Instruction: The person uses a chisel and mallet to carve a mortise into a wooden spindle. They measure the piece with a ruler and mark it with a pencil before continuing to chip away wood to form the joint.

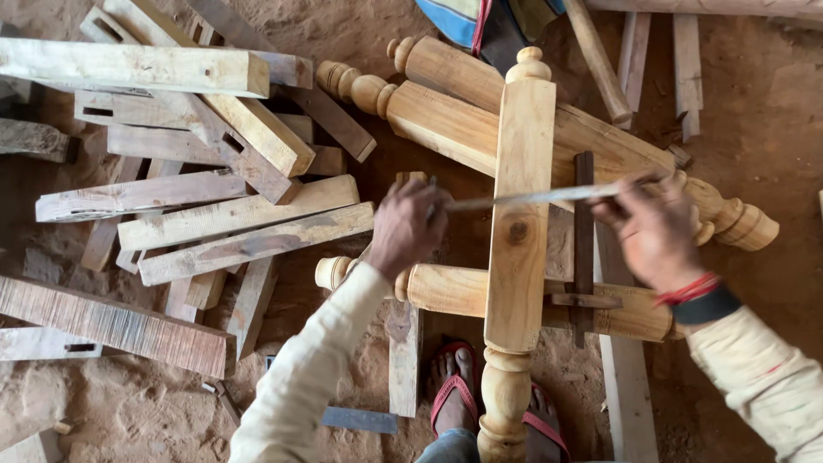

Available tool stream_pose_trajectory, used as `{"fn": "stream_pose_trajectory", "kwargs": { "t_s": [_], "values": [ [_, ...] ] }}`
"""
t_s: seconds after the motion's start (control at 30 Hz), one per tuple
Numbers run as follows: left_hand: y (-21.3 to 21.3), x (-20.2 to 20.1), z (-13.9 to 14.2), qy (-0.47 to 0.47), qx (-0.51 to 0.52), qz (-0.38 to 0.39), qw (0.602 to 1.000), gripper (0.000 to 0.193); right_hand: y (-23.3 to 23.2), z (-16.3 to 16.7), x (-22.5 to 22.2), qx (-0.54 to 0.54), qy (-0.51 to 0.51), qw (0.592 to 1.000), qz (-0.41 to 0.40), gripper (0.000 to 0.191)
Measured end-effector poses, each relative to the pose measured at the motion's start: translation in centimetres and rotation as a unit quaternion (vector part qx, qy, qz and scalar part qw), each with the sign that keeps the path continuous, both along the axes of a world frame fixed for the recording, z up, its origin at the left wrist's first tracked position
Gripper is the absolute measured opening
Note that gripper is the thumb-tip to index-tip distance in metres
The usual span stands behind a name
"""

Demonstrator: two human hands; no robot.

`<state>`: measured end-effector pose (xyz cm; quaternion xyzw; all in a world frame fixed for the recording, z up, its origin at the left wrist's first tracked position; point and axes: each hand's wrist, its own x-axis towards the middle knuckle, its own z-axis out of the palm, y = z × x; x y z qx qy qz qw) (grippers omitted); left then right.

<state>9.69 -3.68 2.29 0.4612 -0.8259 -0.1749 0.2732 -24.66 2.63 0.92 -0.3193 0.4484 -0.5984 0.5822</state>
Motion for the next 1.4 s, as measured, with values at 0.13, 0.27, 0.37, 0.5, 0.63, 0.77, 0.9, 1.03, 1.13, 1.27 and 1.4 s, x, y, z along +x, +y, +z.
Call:
{"fn": "stream_pose_trajectory", "kwargs": {
  "t_s": [0.13, 0.27, 0.37, 0.5, 0.63, 0.77, 0.9, 1.03, 1.13, 1.27, 1.4],
  "values": [
    [-2.0, -0.5, -1.5, 0.017, 0.009, 0.049, 0.999, 0.014, 0.2, -3.3, -2.4, 0.041, -0.022, 0.996, -0.075, 0.015],
    [-1.2, -2.1, -1.4, 0.013, 0.022, 0.062, 0.998, 0.010, 1.3, -4.5, -2.5, 0.093, -0.069, 0.992, -0.049, 0.028],
    [-0.8, -2.8, -0.6, 0.014, 0.029, 0.065, 0.997, 0.009, 1.4, -4.0, -2.2, 0.132, -0.064, 0.989, -0.019, 0.041],
    [-0.9, -3.2, 0.5, -0.022, 0.018, 0.068, 0.997, 0.010, 1.0, -3.5, -1.3, 0.156, -0.061, 0.986, -0.003, 0.039],
    [-0.7, -3.5, 1.1, -0.009, 0.017, 0.055, 0.998, 0.011, 1.1, -4.2, -0.7, 0.157, -0.064, 0.985, -0.009, 0.016],
    [-0.4, -3.8, 1.2, -0.001, 0.010, 0.045, 0.999, 0.009, 1.4, -5.0, -1.2, 0.123, -0.058, 0.991, -0.013, 0.010],
    [-0.3, -4.1, 1.2, -0.006, 0.027, 0.038, 0.999, 0.011, 1.6, -5.5, -1.7, 0.119, -0.070, 0.990, -0.009, 0.011],
    [-0.3, -4.5, 1.2, -0.024, 0.028, 0.026, 0.999, 0.012, 1.6, -5.5, -2.0, 0.125, -0.068, 0.990, -0.020, 0.014],
    [-0.3, -4.7, 1.2, -0.034, 0.032, 0.015, 0.999, 0.012, 1.7, -5.4, -2.1, 0.122, -0.070, 0.990, -0.019, 0.013],
    [-0.3, -5.0, 1.2, -0.035, 0.032, 0.015, 0.999, 0.014, 2.0, -5.4, -2.2, 0.138, -0.072, 0.988, -0.022, 0.013],
    [-0.4, -4.9, 1.1, -0.039, 0.038, 0.015, 0.998, 0.015, 2.1, -5.4, -2.1, 0.138, -0.063, 0.988, -0.020, 0.012]
  ]
}}
